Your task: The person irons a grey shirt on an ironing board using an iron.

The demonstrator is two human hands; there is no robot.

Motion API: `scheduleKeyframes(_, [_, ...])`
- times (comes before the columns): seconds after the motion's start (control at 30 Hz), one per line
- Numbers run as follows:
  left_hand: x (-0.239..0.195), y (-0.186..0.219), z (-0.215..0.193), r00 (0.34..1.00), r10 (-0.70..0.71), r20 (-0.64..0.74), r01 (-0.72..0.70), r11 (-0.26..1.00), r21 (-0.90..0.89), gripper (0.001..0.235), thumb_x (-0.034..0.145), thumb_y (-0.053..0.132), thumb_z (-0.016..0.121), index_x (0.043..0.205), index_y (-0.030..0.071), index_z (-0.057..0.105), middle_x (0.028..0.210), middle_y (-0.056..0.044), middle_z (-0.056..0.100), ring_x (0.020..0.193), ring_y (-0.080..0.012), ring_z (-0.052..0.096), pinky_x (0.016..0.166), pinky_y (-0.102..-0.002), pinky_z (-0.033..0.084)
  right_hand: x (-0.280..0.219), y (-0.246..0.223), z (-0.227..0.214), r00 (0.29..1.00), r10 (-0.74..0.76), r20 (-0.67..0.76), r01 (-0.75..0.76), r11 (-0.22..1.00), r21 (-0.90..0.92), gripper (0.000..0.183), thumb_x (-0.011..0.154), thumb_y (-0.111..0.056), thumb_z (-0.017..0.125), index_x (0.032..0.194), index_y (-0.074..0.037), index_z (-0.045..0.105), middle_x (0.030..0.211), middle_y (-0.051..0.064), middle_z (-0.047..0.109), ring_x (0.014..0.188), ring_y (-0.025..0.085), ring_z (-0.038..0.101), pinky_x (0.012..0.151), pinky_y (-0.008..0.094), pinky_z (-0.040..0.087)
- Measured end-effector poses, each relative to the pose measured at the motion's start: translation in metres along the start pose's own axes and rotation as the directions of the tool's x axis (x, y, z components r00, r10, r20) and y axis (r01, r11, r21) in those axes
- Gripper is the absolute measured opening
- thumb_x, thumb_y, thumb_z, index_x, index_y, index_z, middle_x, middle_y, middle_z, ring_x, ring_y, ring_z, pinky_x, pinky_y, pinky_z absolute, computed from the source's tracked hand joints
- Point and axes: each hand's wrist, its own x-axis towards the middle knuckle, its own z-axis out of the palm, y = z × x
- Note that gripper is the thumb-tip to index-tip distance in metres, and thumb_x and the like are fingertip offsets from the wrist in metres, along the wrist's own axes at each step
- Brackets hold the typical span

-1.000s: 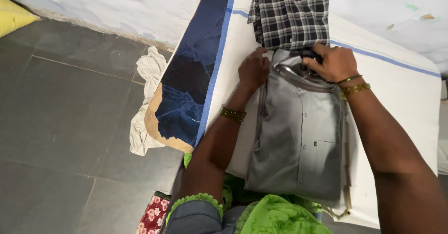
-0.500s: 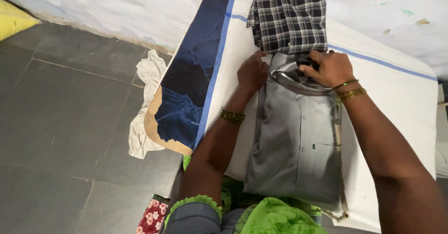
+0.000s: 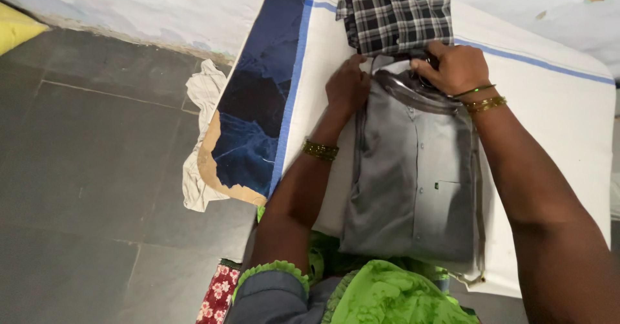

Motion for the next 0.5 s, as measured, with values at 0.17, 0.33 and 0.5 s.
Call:
scheduleKeyframes(0.17, [-0.002, -0.002, 0.001, 0.998, 0.015, -0.055, -0.016, 1.0, -0.021, 0.035, 0.092, 0.018, 0.059, 0.126, 0.013, 0.063, 0.124, -0.011, 0.071, 0.112, -0.0323, 0.068, 0.095, -0.044, 0.053, 0.0, -0.003, 0.002, 1.0, -0.01, -0.027, 0.009, 1.0, -0.026, 0.056, 0.102, -0.066, 0.062, 0.103, -0.012, 0.073, 0.067, 0.014, 0.067, 0.063, 0.036, 0.066, 0.056, 0.047, 0.051])
scheduleKeyframes(0.33, [-0.001, -0.003, 0.002, 0.999, 0.007, -0.032, -0.008, 1.0, -0.029, 0.035, 0.09, 0.019, 0.059, 0.125, 0.012, 0.063, 0.125, -0.011, 0.07, 0.111, -0.0317, 0.068, 0.094, -0.044, 0.053, 0.015, -0.01, 0.009, 0.975, 0.219, -0.043, -0.22, 0.975, -0.011, 0.062, 0.106, -0.069, 0.061, 0.093, -0.01, 0.072, 0.065, 0.014, 0.066, 0.061, 0.035, 0.066, 0.053, 0.046, 0.051])
scheduleKeyframes(0.5, [0.001, 0.0, 0.001, 1.0, -0.007, -0.029, 0.006, 0.999, -0.045, 0.035, 0.09, 0.019, 0.059, 0.125, 0.013, 0.063, 0.124, -0.01, 0.071, 0.112, -0.031, 0.068, 0.095, -0.044, 0.053, -0.003, 0.006, 0.004, 0.997, -0.065, -0.039, 0.062, 0.995, -0.078, 0.057, 0.103, -0.065, 0.059, 0.105, -0.01, 0.073, 0.066, 0.013, 0.066, 0.064, 0.035, 0.067, 0.058, 0.046, 0.052])
